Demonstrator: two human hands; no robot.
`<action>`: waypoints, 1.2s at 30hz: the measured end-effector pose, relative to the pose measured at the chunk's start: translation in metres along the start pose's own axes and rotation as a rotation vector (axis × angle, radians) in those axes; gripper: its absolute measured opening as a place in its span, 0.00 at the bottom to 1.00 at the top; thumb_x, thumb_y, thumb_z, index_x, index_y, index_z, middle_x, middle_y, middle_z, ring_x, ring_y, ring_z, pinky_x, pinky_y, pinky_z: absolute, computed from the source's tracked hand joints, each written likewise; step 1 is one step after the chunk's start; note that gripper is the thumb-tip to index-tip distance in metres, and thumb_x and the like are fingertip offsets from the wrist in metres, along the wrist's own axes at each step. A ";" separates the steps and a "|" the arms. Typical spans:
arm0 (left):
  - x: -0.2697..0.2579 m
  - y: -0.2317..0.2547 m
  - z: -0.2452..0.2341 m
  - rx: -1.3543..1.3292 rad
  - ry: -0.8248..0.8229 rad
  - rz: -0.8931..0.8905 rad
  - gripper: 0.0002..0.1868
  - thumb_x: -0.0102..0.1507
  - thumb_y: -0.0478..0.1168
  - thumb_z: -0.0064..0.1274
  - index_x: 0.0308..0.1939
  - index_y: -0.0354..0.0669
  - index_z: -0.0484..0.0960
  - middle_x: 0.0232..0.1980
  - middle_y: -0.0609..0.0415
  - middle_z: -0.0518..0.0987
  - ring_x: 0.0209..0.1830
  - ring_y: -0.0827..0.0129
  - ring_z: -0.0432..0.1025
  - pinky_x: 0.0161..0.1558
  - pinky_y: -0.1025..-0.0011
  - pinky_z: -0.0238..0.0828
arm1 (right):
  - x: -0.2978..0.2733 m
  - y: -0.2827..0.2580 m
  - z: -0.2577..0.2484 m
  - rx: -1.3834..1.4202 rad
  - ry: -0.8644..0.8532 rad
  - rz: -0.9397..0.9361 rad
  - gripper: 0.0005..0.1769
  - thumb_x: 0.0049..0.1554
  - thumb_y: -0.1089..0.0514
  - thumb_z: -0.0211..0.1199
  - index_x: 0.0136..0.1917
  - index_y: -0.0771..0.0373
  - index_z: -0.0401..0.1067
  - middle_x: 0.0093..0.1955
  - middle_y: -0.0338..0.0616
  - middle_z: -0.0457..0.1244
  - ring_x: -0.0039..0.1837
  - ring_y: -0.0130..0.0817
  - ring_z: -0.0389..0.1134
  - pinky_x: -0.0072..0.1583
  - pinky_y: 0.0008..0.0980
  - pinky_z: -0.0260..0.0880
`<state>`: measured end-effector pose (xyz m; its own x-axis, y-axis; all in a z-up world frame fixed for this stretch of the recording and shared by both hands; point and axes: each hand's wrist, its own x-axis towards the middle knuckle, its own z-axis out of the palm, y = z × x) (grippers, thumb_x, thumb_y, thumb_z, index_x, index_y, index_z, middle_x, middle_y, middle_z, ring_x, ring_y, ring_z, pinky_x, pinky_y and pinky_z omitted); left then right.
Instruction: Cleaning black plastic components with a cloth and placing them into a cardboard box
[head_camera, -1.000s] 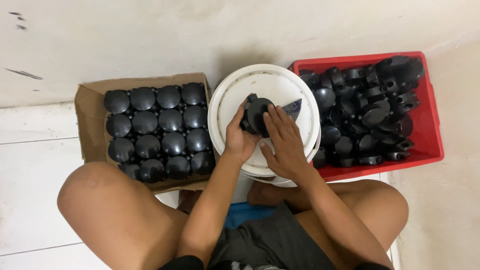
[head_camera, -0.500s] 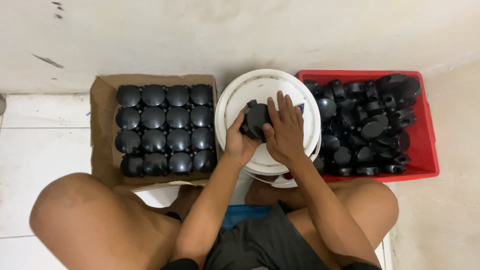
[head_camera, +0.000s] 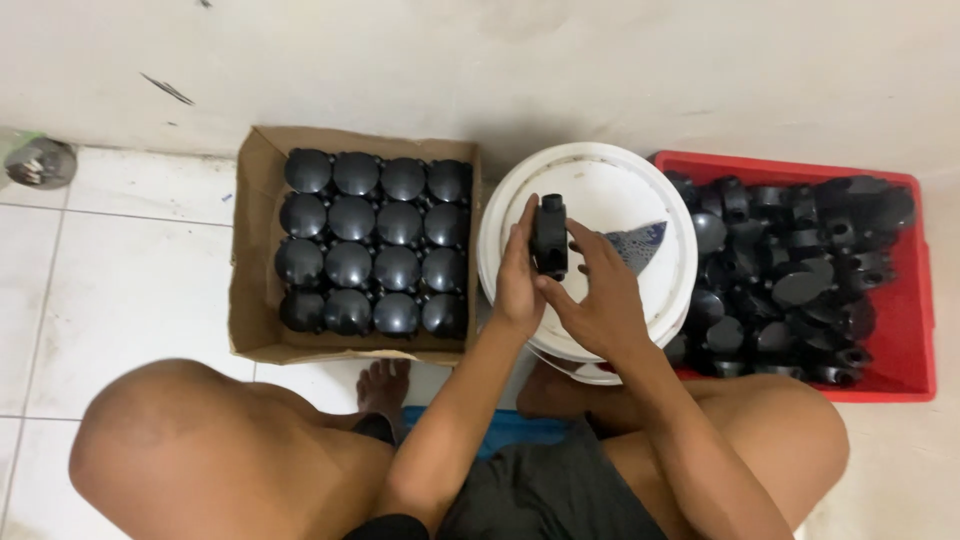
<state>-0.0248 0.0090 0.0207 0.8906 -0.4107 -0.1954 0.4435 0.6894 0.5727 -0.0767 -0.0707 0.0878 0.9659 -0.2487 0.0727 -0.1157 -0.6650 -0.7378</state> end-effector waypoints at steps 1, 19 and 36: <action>0.009 0.003 -0.008 0.012 -0.002 0.004 0.29 0.73 0.56 0.30 0.77 0.52 0.56 0.76 0.49 0.56 0.74 0.60 0.50 0.73 0.57 0.45 | 0.008 0.001 0.004 0.011 0.005 -0.004 0.39 0.53 0.51 0.69 0.72 0.67 0.60 0.65 0.62 0.59 0.66 0.58 0.63 0.60 0.48 0.70; 0.020 0.111 -0.125 0.464 0.539 0.099 0.38 0.57 0.41 0.66 0.70 0.48 0.68 0.67 0.44 0.67 0.66 0.58 0.62 0.63 0.56 0.64 | 0.061 -0.039 0.110 -0.006 -0.050 -0.143 0.17 0.58 0.64 0.66 0.58 0.71 0.65 0.48 0.59 0.68 0.48 0.51 0.72 0.45 0.43 0.77; -0.023 0.144 -0.291 0.433 1.386 -0.018 0.31 0.64 0.35 0.50 0.72 0.43 0.62 0.66 0.44 0.67 0.68 0.57 0.64 0.63 0.61 0.68 | 0.063 -0.004 0.366 -0.198 -0.473 -0.442 0.12 0.56 0.58 0.61 0.54 0.58 0.75 0.50 0.53 0.62 0.54 0.50 0.66 0.52 0.43 0.69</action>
<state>0.0482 0.2915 -0.1242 0.3765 0.6516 -0.6586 0.6143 0.3566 0.7039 0.0696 0.1739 -0.1507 0.9245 0.3812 0.0047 0.3167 -0.7610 -0.5662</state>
